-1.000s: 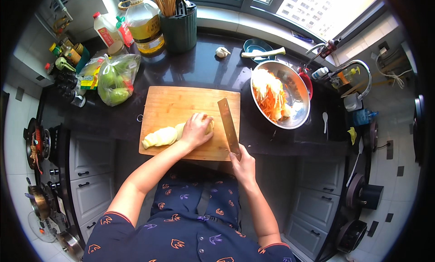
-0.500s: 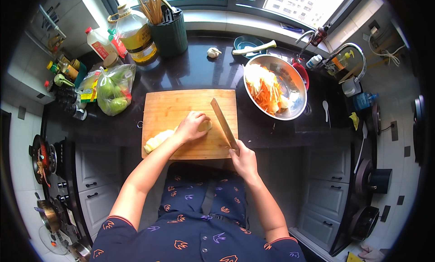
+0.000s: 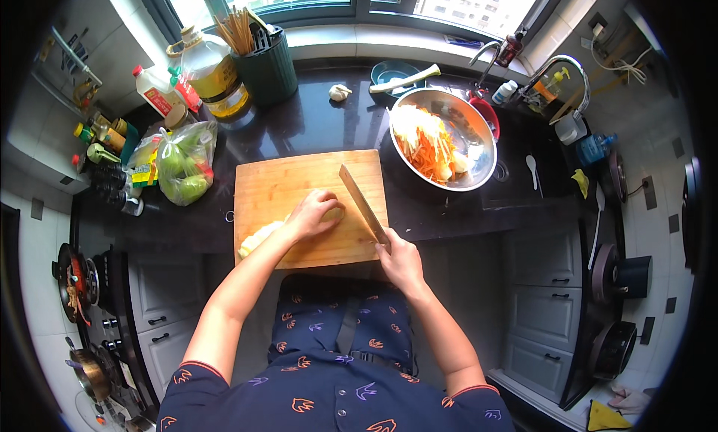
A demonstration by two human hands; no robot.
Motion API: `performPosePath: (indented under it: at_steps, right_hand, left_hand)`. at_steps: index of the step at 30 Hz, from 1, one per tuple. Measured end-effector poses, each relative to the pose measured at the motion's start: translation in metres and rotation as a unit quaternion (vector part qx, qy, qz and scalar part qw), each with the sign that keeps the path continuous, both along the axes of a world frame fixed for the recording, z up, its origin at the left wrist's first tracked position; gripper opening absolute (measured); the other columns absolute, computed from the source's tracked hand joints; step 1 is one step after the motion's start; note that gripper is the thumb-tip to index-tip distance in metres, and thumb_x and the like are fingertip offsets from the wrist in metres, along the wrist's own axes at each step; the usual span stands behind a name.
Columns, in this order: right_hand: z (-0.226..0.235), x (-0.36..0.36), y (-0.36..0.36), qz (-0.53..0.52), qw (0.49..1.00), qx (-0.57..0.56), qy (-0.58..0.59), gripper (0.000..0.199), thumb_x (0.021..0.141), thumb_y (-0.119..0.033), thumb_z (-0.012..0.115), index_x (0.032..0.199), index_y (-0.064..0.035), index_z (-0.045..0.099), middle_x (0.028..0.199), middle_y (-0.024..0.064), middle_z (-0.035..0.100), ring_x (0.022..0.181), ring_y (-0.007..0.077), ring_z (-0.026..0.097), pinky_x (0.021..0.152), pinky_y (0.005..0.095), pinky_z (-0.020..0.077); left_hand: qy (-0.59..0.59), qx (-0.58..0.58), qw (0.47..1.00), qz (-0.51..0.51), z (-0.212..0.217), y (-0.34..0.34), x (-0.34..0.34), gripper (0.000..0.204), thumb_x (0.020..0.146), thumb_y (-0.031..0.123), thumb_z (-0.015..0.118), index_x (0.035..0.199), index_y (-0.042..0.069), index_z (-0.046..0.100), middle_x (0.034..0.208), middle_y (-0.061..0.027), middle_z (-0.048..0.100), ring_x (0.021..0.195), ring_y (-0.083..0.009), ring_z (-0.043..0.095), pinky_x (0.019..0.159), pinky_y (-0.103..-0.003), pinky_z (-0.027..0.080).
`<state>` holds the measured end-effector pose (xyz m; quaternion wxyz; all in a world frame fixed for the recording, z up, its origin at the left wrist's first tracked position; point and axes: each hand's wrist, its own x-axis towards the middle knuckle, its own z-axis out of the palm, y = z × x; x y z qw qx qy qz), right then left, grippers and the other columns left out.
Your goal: The person slices a peeled potato into thin strips on a wooden cutting board using a large cleaver. The potato is held steady with the left hand while the right hand performs the cutting motion. The sliced potato pieces accumulate on the cutting board throughout the clip.
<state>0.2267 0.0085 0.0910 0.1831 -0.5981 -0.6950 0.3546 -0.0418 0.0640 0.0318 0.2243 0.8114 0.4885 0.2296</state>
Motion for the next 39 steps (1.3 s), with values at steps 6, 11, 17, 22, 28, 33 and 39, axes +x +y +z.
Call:
performPosePath:
  at_steps: [6,11,17,22,28,33,39]
  right_hand:
    - [0.011,-0.003,0.003,0.016,0.999,-0.019,-0.028,0.031,0.093,-0.021,0.066,0.123,-0.0097,0.064,0.089,0.0227,0.071,0.087,0.0428,0.070,0.076,0.0507,0.0555]
    - [0.020,-0.008,0.012,0.055,0.993,0.034,-0.102,0.021,0.095,-0.024,0.063,0.107,-0.0078,0.067,0.081,0.0223,0.071,0.081,0.0431,0.070,0.074,0.0520,0.0568]
    - [0.000,-0.014,0.016,0.109,0.976,0.079,-0.173,0.015,0.093,-0.014,0.056,0.101,-0.0061,0.065,0.075,0.0230,0.070,0.074,0.0419,0.072,0.067,0.0524,0.0579]
    - [0.016,-0.015,0.004,0.122,0.973,0.092,-0.174,0.021,0.092,-0.009,0.054,0.109,-0.0042,0.063,0.075,0.0228,0.070,0.073,0.0409,0.072,0.066,0.0508,0.0581]
    - [0.031,-0.012,-0.002,0.147,0.969,0.054,-0.188,0.026,0.089,-0.006,0.055,0.114,0.0010,0.061,0.078,0.0229,0.071,0.076,0.0383,0.073,0.068,0.0477,0.0588]
    - [0.036,-0.010,-0.005,0.157,0.967,0.040,-0.197,0.036,0.087,-0.005,0.057,0.122,0.0036,0.060,0.079,0.0222,0.072,0.075,0.0362,0.074,0.068,0.0450,0.0596]
    - [0.021,-0.013,-0.002,0.155,0.963,0.066,-0.212,0.038,0.086,-0.007,0.059,0.123,0.0027,0.060,0.075,0.0189,0.071,0.068,0.0333,0.073,0.061,0.0426,0.0594]
  left_hand:
    - [0.014,0.083,0.996,-0.034,-0.004,-0.006,-0.003,0.031,0.083,0.016,0.075,0.114,0.011,0.070,0.118,-0.0103,0.067,0.111,-0.0326,0.063,0.095,-0.042,0.052]
    - [0.091,0.151,0.983,-0.047,-0.006,-0.014,-0.008,0.025,0.088,0.012,0.066,0.113,0.012,0.070,0.116,-0.0067,0.070,0.107,-0.0284,0.067,0.088,-0.038,0.056]
    - [0.119,0.160,0.978,-0.057,-0.025,0.000,-0.004,0.026,0.087,0.008,0.063,0.110,0.011,0.073,0.108,-0.0098,0.071,0.098,-0.0285,0.069,0.081,-0.037,0.058]
    - [0.070,0.190,0.978,-0.050,-0.021,-0.004,-0.004,0.022,0.085,0.007,0.065,0.105,0.010,0.074,0.101,-0.0100,0.071,0.095,-0.0292,0.069,0.079,-0.038,0.058]
    - [0.078,0.188,0.978,-0.053,-0.026,-0.003,-0.009,0.019,0.083,0.006,0.066,0.101,0.008,0.073,0.101,-0.0098,0.070,0.096,-0.0296,0.069,0.079,-0.038,0.059]
    - [0.068,0.179,0.981,-0.031,-0.039,-0.005,-0.011,0.020,0.082,0.002,0.064,0.100,0.007,0.072,0.102,-0.0093,0.069,0.095,-0.0296,0.069,0.076,-0.038,0.059]
    - [0.064,0.175,0.982,-0.024,-0.039,-0.005,-0.011,0.020,0.080,0.000,0.064,0.097,0.007,0.072,0.095,-0.0094,0.068,0.092,-0.0300,0.068,0.072,-0.039,0.059]
